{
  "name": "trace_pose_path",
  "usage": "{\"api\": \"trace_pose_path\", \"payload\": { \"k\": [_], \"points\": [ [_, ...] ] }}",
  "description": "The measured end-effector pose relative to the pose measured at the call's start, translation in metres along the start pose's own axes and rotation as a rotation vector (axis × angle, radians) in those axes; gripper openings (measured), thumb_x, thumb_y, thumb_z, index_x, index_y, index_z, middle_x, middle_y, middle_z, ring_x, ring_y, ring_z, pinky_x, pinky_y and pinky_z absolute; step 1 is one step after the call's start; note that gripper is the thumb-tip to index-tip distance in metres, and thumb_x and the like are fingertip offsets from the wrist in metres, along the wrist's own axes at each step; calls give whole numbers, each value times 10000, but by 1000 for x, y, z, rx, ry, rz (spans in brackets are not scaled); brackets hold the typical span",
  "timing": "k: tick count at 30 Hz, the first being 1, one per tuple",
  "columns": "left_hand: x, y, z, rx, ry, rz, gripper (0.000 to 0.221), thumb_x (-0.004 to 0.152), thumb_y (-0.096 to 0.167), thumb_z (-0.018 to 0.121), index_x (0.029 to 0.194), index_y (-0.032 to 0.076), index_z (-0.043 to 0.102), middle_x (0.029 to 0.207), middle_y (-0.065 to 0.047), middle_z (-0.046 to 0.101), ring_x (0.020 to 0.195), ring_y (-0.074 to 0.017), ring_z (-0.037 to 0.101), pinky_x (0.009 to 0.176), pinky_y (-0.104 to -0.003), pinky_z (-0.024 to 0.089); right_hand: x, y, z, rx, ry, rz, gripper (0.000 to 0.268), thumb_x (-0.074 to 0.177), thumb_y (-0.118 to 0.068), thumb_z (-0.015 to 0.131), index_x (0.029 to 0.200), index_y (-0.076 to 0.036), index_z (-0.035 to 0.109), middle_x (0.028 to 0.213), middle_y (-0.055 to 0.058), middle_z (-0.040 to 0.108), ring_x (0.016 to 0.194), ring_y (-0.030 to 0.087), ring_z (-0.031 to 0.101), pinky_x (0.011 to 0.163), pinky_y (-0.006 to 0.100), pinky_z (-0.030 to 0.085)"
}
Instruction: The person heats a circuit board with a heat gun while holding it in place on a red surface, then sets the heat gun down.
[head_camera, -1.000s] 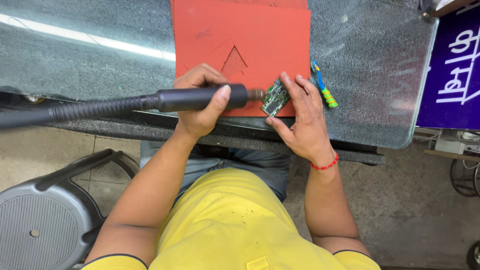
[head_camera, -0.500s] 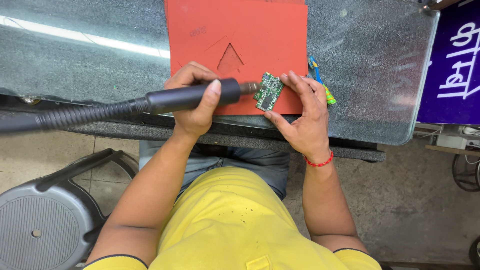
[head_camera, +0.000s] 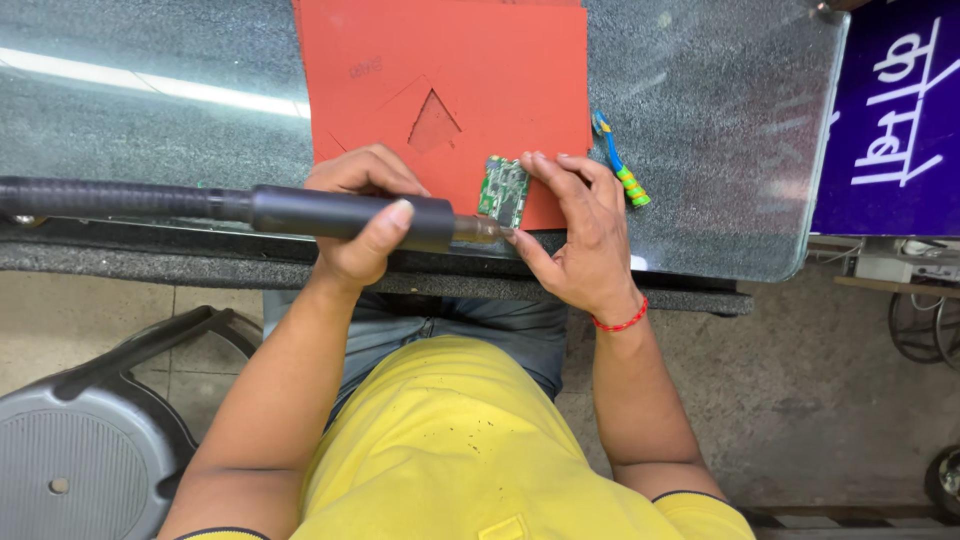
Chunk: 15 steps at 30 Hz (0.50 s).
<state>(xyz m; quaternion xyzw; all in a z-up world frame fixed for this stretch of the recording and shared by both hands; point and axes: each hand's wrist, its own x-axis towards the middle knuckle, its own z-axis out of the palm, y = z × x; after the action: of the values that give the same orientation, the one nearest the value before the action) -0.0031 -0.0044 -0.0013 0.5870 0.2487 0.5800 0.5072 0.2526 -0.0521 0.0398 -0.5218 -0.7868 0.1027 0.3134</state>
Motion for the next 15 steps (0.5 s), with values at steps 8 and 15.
{"api": "trace_pose_path", "payload": {
  "k": [8, 15],
  "points": [
    [-1, -2, 2, 66, 132, -11, 339, 964, 297, 701, 983, -33, 631, 921, -146, 685, 774, -188, 662, 741, -292, 537, -2, -3, 10, -36, 77, 63, 783, 835, -293, 887, 1462, -32, 498, 1358, 87, 660, 1269, 303, 572, 1116, 444, 424],
    [-2, -3, 4, 189, 146, 25, 342, 963, 304, 710, 976, -24, 616, 889, -144, 678, 771, -185, 654, 737, -279, 521, -4, -5, 16, -73, 152, 146, 768, 806, -376, 927, 1383, -42, 545, 1271, 77, 678, 1201, 298, 600, 1074, 433, 452]
  ]
}}
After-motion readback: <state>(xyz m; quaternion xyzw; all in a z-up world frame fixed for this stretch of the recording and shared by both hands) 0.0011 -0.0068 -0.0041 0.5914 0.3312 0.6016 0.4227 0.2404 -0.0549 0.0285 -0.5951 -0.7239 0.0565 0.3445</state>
